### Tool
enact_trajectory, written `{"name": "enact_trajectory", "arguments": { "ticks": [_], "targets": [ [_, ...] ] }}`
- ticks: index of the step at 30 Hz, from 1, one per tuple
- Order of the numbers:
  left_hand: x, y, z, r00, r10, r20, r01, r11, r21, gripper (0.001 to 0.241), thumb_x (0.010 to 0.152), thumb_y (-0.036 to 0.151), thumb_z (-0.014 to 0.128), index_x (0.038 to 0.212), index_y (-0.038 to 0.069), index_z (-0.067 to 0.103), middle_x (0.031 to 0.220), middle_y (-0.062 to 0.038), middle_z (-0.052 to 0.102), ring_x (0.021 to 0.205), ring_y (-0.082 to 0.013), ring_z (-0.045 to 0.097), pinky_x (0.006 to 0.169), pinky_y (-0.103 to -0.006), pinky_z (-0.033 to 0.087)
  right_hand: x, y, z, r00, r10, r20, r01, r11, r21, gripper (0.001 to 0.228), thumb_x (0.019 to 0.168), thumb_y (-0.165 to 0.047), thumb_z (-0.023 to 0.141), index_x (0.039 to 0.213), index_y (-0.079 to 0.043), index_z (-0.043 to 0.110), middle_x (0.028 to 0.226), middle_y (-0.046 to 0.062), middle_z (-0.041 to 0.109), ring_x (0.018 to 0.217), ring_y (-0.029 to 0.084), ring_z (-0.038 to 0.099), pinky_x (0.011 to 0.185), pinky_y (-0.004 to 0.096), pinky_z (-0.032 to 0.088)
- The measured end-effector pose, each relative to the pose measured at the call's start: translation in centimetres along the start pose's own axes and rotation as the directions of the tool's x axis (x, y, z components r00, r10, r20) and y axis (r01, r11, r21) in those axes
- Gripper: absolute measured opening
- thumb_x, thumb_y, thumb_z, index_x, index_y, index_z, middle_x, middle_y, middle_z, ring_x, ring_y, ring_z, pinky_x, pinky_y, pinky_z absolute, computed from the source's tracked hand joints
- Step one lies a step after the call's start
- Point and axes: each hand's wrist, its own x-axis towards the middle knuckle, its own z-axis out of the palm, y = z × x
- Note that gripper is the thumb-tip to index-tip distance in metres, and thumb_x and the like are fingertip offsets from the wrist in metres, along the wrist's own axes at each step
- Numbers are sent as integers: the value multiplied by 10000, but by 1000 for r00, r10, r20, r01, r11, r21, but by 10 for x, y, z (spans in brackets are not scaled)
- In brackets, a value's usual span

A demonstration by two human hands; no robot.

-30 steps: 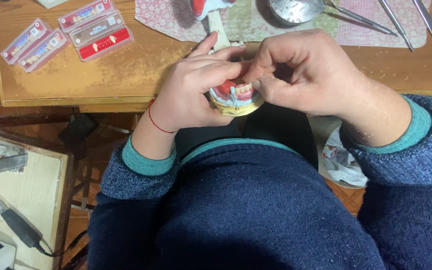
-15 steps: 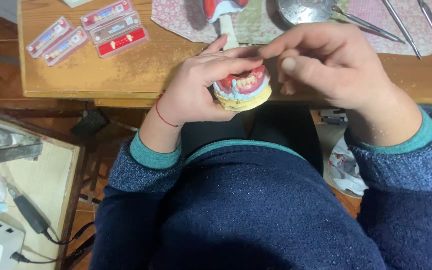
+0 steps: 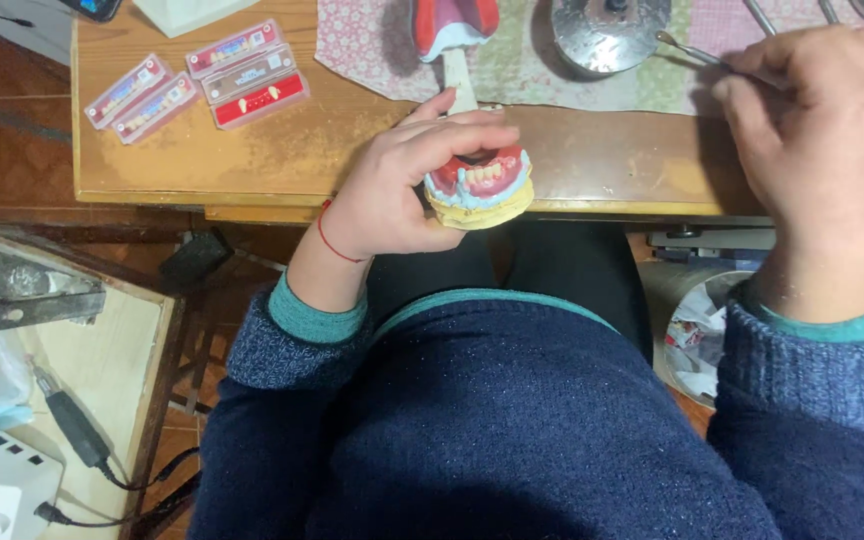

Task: The recorder uses various dental tools to shape and place teeth into a denture model.

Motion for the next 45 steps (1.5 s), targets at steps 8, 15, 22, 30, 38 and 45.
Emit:
{"name": "enact_trajectory", "arguments": {
  "ticks": [8, 15, 22, 30, 38, 45],
  "targets": [
    [-2, 2, 5, 998, -9, -57, 7, 999, -32, 655, 756, 200, 916, 1343, 177, 627, 1296, -23, 726, 1322, -221, 680, 1327, -571, 289, -34, 31, 18, 999, -23, 23, 23, 1000, -2, 199, 954, 108, 683, 1036, -72, 695, 1057, 61, 688, 973, 266, 634, 853, 339, 507],
    [-2, 5, 6, 998, 16, -62, -15, 1000, 19, 591, 768, 143, 895, 1315, 189, 677, 1310, -40, 730, 1368, -249, 654, 1310, -584, 309, 7, -14, -5, 960, 248, 127, -245, 535, 808, 386, 1008, 32, 759, 1343, -4, 571, 1343, 97, 668, 1270, 167, 671, 1065, 279, 577],
    [1, 5, 9, 996, -13, -87, 15, 1000, 20, 630, 802, 122, 886, 1381, 187, 645, 1324, -29, 733, 1379, -237, 655, 1335, -577, 296, 17, -34, 66, 853, 517, -69, -12, 153, 988, 232, 1122, -160, 720, 1275, 14, 706, 1075, 144, 745, 794, 207, 704, 662, 289, 560],
    [-5, -3, 9, 995, 0, -100, -1, 1000, -9, 681, 833, 180, 893, 1452, 166, 609, 1422, -72, 691, 1416, -245, 627, 1337, -574, 297, 13, -31, 76, 837, 509, 203, -154, -138, 979, 190, 1234, -183, 547, 1275, -2, 589, 1077, 163, 656, 912, 245, 666, 806, 349, 566],
    [-3, 0, 15, 991, -35, -132, 33, 999, -19, 670, 787, 159, 879, 1414, 165, 641, 1378, -36, 708, 1416, -242, 629, 1343, -591, 287, 7, -28, 79, 828, 518, 215, -162, -145, 976, 203, 1237, -227, 536, 1253, -26, 552, 1080, 162, 640, 912, 253, 660, 802, 357, 553],
    [-3, 1, 16, 992, -42, -118, 44, 999, 11, 667, 783, 194, 858, 1409, 186, 629, 1353, -38, 713, 1396, -250, 638, 1336, -602, 269, 8, -28, 77, 825, 516, 233, -178, -154, 972, 211, 1240, -225, 529, 1243, -14, 549, 1090, 162, 640, 916, 247, 654, 804, 350, 548]
  ]
}}
